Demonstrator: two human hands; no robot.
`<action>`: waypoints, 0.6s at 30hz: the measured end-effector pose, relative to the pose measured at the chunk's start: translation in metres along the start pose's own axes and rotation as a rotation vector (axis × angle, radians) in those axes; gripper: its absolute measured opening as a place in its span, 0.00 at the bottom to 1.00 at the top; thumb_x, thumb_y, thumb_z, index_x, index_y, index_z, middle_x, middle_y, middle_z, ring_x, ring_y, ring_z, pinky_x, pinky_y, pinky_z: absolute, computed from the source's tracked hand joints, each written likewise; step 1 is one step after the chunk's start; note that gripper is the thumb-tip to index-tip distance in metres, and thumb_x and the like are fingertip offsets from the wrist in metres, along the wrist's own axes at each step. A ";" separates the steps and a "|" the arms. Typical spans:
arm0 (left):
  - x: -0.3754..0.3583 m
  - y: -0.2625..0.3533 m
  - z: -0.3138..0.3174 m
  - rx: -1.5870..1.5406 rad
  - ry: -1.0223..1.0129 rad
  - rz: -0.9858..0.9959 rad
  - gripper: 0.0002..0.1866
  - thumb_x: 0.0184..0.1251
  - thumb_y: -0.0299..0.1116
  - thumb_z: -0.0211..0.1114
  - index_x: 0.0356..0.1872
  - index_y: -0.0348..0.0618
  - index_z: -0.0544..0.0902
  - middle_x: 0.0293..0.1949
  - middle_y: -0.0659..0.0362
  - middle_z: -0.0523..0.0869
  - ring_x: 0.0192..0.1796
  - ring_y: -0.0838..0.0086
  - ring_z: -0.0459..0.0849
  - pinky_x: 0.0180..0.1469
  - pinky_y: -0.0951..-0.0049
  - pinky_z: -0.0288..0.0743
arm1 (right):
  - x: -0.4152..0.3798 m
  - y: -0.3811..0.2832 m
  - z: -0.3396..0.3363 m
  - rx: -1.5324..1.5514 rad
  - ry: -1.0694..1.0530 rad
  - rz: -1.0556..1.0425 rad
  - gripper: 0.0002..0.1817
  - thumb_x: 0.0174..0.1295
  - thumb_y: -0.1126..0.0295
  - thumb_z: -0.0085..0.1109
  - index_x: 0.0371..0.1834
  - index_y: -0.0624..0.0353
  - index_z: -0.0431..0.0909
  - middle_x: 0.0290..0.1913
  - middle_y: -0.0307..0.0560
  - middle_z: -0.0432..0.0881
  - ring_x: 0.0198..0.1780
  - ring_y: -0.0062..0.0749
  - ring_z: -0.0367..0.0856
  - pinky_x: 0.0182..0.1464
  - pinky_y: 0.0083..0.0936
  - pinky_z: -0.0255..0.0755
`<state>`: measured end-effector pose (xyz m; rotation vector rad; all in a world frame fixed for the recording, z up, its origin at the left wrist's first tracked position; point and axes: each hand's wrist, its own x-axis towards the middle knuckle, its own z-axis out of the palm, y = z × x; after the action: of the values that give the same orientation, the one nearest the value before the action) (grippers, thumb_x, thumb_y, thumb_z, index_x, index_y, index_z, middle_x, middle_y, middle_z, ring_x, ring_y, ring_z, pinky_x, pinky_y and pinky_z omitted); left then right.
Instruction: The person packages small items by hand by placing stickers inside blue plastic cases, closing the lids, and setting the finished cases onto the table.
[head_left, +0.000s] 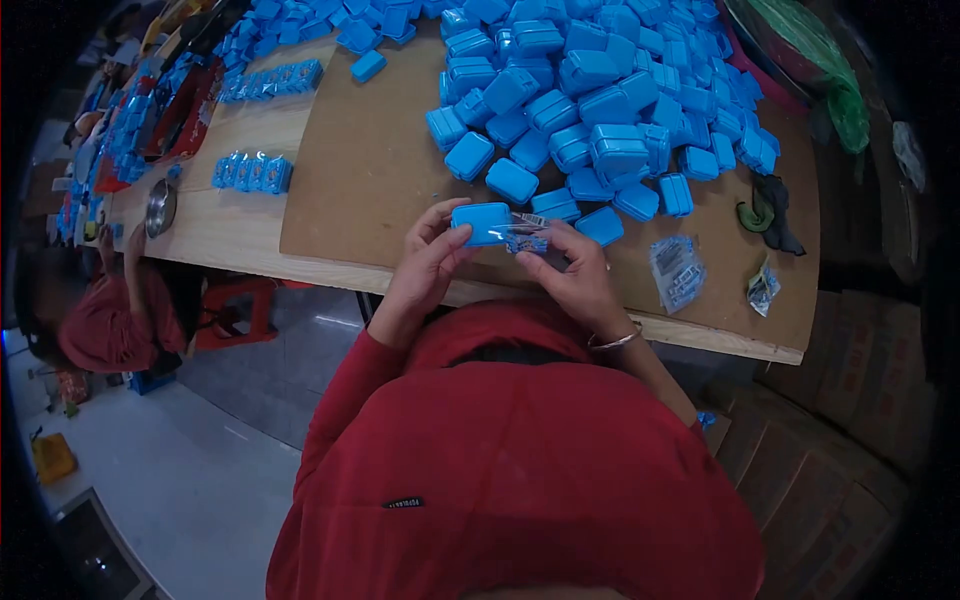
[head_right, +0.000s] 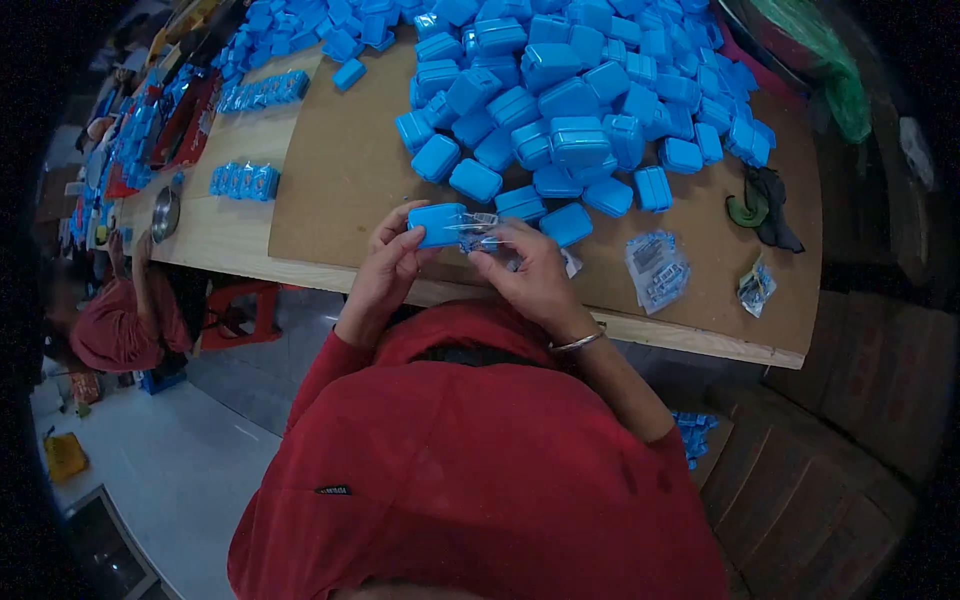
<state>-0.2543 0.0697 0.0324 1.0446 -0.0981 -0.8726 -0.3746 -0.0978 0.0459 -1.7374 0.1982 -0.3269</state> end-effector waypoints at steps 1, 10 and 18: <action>-0.002 0.001 0.001 -0.024 -0.007 -0.012 0.19 0.63 0.29 0.63 0.53 0.40 0.70 0.48 0.58 0.75 0.51 0.75 0.78 0.50 0.76 0.76 | 0.001 -0.003 0.000 -0.027 0.008 -0.024 0.09 0.60 0.72 0.62 0.39 0.66 0.78 0.34 0.36 0.77 0.34 0.14 0.73 0.31 0.15 0.68; -0.013 0.009 -0.006 -0.020 -0.072 0.027 0.19 0.58 0.25 0.63 0.50 0.43 0.70 0.45 0.60 0.76 0.48 0.78 0.76 0.50 0.78 0.73 | 0.002 -0.006 0.001 0.495 0.017 0.342 0.08 0.61 0.73 0.61 0.41 0.63 0.77 0.39 0.34 0.80 0.40 0.12 0.73 0.39 0.14 0.67; -0.012 0.014 -0.004 0.077 -0.179 0.069 0.19 0.52 0.24 0.65 0.46 0.44 0.70 0.52 0.55 0.77 0.48 0.78 0.76 0.47 0.80 0.71 | 0.003 -0.008 -0.001 0.470 -0.050 0.187 0.07 0.61 0.74 0.61 0.41 0.61 0.78 0.46 0.39 0.80 0.46 0.17 0.74 0.47 0.18 0.70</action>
<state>-0.2517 0.0835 0.0450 1.0273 -0.3186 -0.9033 -0.3725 -0.0978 0.0544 -1.2506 0.2252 -0.1744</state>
